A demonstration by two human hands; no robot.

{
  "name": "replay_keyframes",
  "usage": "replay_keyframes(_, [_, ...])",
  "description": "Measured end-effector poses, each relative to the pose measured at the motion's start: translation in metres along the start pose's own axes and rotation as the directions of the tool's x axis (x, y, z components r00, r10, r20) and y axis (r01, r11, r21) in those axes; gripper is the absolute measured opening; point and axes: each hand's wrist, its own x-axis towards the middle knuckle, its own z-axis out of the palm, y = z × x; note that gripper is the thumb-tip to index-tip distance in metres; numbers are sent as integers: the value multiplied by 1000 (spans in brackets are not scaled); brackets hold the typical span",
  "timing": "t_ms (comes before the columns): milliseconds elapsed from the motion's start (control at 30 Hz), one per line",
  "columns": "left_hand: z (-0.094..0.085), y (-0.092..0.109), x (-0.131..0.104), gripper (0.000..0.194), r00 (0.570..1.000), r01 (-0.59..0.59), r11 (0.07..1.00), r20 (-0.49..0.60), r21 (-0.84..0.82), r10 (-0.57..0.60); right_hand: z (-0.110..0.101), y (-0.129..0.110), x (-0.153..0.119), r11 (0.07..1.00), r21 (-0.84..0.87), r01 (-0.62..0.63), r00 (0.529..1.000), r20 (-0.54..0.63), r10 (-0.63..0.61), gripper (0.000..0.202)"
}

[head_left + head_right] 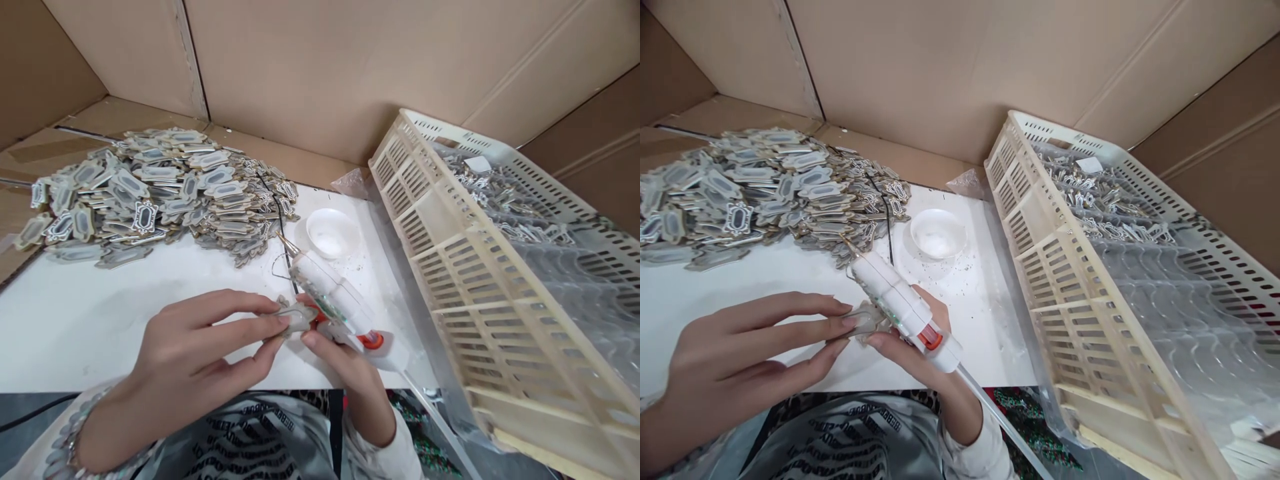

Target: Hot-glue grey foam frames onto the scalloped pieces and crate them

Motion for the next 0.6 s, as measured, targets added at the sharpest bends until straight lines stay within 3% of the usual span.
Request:
replay_keyframes(267, [4, 0, -2, 29, 1000, -9, 999, 22, -40, 10, 1, 3, -2, 996, 89, 9, 1000, -9, -9, 37])
replay_keyframes(400, [6, 1, 1, 23, 989, 146, 975, 55, -170, -139, 2, 7, -2, 991, 132, 7, 1000, 24, -11, 48])
replay_keyframes(467, [8, 1, 2, 27, 943, 326, 882, 184, -341, -277, 1, 8, -2, 994, 104, 30, 998, 53, -35, 49])
replay_keyframes(500, [10, 0, 3, 29, 900, 428, 793, 279, -434, -333, 0, 7, -2, 994, 89, 60, 996, 57, -66, 49])
replay_keyframes(600, [16, 1, 7, 32, 721, 693, 422, 559, -584, -410, -1, 5, 0, 982, 91, 163, 985, 42, -168, 47])
